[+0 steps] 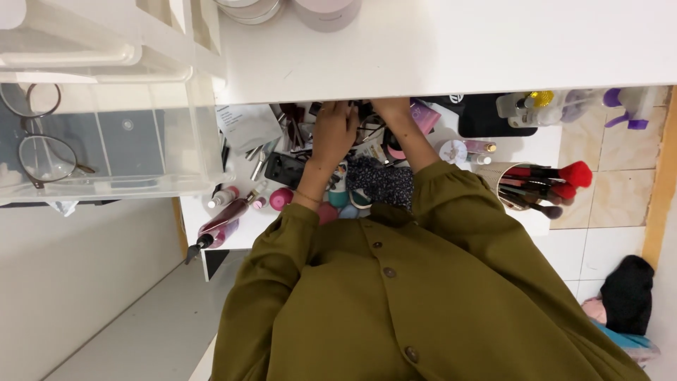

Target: Organizing various accessories and eyeglasses into a storage drawer on a cluttered vanity table.

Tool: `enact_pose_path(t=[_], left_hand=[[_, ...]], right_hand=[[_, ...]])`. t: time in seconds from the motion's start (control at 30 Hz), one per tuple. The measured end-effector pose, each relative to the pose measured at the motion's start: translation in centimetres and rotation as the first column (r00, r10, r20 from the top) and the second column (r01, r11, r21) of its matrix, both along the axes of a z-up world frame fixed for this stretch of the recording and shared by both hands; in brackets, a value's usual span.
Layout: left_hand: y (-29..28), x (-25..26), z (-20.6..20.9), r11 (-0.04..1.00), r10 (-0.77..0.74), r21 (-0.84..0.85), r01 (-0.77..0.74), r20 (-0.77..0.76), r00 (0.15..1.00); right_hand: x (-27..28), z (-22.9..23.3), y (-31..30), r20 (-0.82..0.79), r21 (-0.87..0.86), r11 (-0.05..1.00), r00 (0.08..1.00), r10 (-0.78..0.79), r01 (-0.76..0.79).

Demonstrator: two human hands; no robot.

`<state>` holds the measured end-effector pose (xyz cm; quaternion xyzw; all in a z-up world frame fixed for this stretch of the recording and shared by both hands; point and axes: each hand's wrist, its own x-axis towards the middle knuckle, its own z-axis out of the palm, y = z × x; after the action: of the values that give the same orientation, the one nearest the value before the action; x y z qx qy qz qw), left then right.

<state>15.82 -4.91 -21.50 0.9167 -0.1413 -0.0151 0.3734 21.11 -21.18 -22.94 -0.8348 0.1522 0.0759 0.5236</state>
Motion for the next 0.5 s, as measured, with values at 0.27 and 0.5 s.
enact_pose_path(t=[0.27,0.5], left_hand=[[-0.3,0.2,0.8,0.985,0.119,-0.117,-0.125,-0.059,0.991],[-0.3,-0.4,0.4,0.984,0.14,-0.116,-0.137,0.013,0.99]], right_hand=[[-0.2,0.5,-0.4,-0.226,-0.047,0.999,0.974,-0.032,0.022],[-2.4,-0.3,-0.9,-0.007,0.304,0.949,0.996,-0.09,0.088]])
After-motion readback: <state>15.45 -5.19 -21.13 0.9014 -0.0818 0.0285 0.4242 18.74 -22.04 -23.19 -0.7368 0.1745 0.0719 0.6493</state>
